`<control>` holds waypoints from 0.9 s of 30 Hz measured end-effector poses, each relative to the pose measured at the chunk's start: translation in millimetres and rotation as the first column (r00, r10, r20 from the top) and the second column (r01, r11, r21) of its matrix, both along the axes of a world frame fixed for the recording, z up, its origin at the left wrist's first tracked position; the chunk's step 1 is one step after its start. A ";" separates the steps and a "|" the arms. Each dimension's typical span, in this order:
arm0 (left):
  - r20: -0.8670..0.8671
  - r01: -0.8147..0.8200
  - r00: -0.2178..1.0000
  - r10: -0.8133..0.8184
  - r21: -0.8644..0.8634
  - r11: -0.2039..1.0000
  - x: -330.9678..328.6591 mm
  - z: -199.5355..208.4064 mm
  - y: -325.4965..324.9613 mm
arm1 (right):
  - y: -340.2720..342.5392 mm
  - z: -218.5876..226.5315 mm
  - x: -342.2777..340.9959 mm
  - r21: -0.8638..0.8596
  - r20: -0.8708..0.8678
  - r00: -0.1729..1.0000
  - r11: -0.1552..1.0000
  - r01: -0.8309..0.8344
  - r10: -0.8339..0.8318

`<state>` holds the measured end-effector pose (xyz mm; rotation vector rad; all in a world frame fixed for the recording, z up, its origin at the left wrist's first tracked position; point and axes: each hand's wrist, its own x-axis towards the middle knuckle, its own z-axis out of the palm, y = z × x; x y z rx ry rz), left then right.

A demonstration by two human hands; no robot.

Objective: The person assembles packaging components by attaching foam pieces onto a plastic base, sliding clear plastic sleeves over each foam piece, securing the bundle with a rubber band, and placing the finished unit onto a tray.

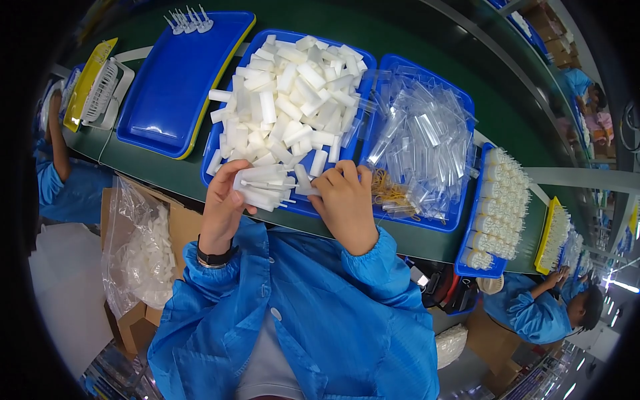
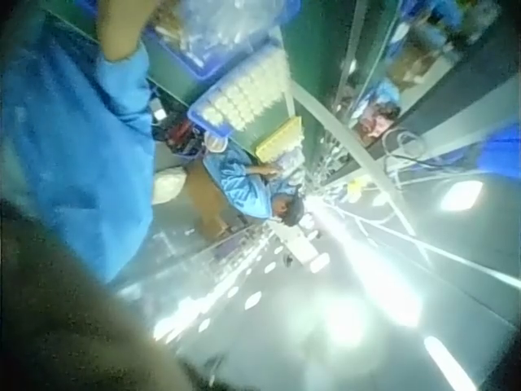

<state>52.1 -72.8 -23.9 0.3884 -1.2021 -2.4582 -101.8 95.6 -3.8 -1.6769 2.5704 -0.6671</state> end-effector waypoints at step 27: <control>-0.082 0.121 0.989 -0.119 0.019 0.992 -4.7 -2.8 7.4 | 32.1 55.9 -10.8 -0.333 0.363 0.930 0.940 0.071 0.058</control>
